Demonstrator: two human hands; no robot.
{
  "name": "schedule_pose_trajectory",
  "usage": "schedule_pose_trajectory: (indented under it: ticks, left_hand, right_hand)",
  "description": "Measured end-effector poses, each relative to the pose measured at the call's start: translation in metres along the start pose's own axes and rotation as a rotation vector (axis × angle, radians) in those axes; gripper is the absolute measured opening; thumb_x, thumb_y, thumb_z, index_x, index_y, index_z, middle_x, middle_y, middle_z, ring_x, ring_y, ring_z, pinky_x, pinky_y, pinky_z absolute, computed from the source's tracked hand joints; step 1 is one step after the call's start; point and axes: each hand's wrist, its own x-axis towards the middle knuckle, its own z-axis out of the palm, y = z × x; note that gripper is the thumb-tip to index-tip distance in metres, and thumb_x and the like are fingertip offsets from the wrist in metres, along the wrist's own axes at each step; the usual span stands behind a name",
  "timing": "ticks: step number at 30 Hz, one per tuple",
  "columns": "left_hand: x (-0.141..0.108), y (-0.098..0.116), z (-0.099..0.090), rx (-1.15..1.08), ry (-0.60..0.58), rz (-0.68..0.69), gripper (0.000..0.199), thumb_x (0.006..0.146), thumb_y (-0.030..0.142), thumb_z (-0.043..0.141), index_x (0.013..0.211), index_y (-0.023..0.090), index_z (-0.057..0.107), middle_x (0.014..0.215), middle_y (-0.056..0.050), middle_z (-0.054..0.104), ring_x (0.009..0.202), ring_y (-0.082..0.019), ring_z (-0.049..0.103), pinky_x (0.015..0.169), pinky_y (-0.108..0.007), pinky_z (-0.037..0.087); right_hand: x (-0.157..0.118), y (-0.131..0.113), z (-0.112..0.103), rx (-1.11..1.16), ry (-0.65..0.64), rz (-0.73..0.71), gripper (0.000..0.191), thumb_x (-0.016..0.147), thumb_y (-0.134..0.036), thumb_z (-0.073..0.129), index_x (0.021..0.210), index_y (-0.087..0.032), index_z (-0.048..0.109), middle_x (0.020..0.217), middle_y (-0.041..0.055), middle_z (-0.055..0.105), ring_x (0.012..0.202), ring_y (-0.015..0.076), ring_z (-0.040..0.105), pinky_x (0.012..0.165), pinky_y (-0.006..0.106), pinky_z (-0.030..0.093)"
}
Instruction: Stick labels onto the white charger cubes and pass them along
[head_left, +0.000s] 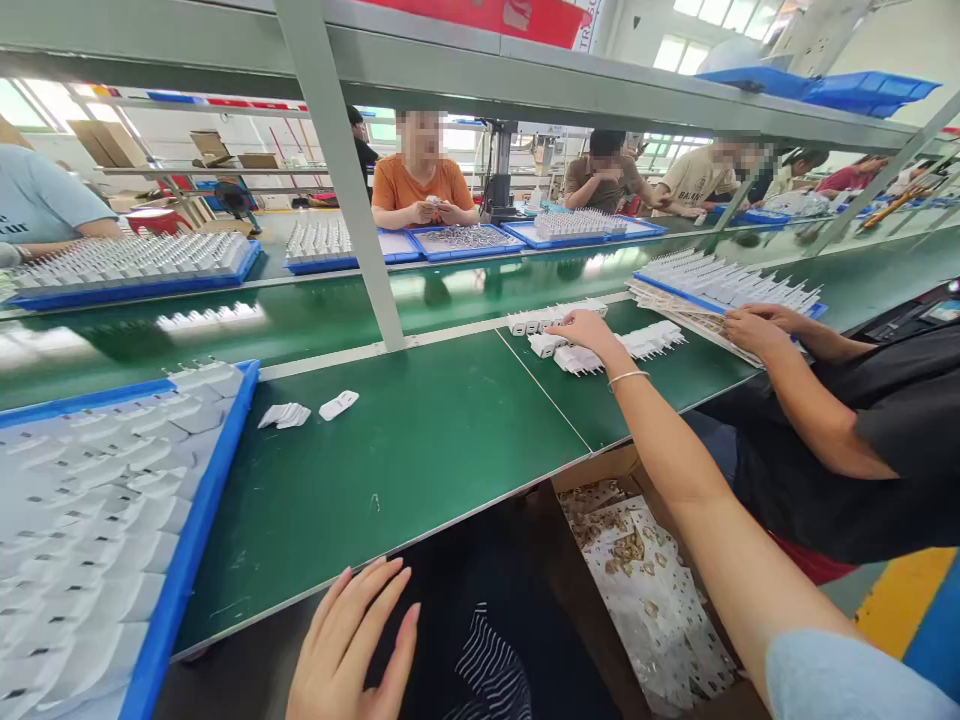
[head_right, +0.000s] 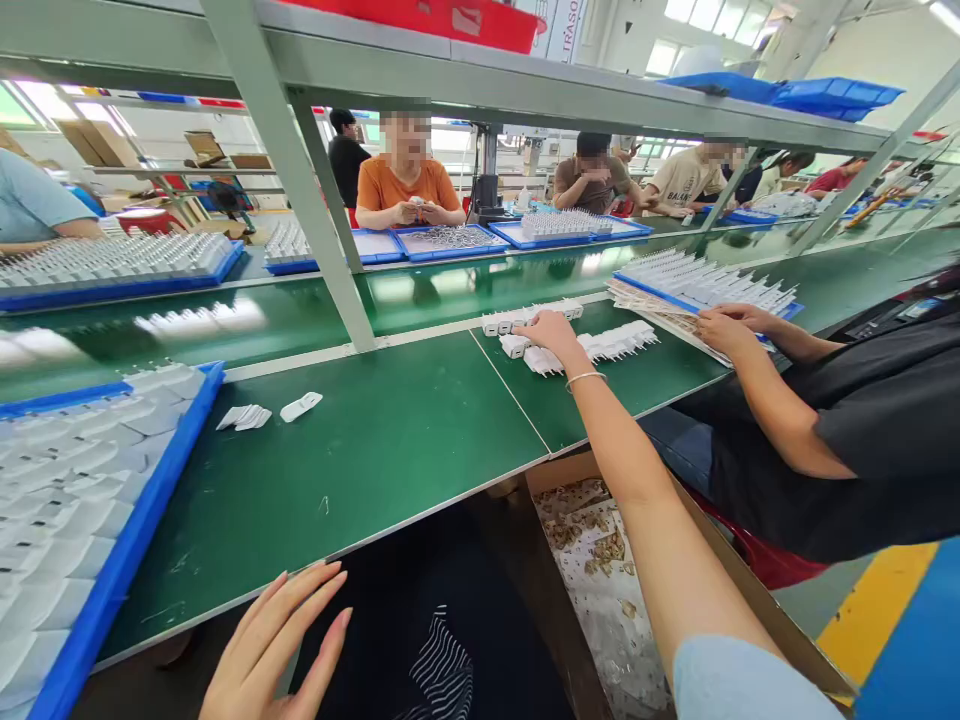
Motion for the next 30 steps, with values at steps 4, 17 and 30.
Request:
schedule_pose_trajectory:
  ticks: [4, 17, 30]
  left_hand:
    - [-0.005, 0.005, 0.007, 0.031, -0.004, -0.005, 0.027, 0.095, 0.025, 0.061, 0.122, 0.022, 0.066, 0.116, -0.007, 0.076, 0.106, -0.024, 0.074, 0.102, -0.044, 0.059]
    - [-0.005, 0.001, -0.001, 0.059, -0.019, -0.024, 0.026, 0.094, 0.023, 0.062, 0.120, 0.024, 0.066, 0.114, -0.004, 0.077, 0.102, -0.022, 0.076, 0.104, -0.043, 0.058]
    - [0.063, 0.000, 0.046, -0.111, -0.182, -0.172, 0.054, 0.097, 0.021, 0.055, 0.149, 0.011, 0.045, 0.153, -0.018, 0.053, 0.144, -0.031, 0.050, 0.120, -0.050, 0.045]
  right_hand:
    - [0.018, -0.025, 0.015, -0.158, -0.168, 0.064, 0.038, 0.095, -0.046, 0.066, 0.114, -0.013, 0.067, 0.113, 0.0099, 0.070, 0.098, 0.0216, 0.068, 0.087, 0.040, 0.057]
    - [-0.048, -0.095, 0.055, -0.283, -0.197, -0.043, 0.057, 0.092, -0.047, 0.068, 0.133, -0.009, 0.057, 0.129, 0.0195, 0.066, 0.121, 0.0316, 0.063, 0.101, 0.048, 0.052]
    - [-0.223, -0.115, 0.059, -0.209, -0.266, -0.508, 0.072, 0.092, -0.059, 0.062, 0.135, -0.002, 0.051, 0.127, 0.0258, 0.065, 0.119, 0.0386, 0.061, 0.098, 0.047, 0.050]
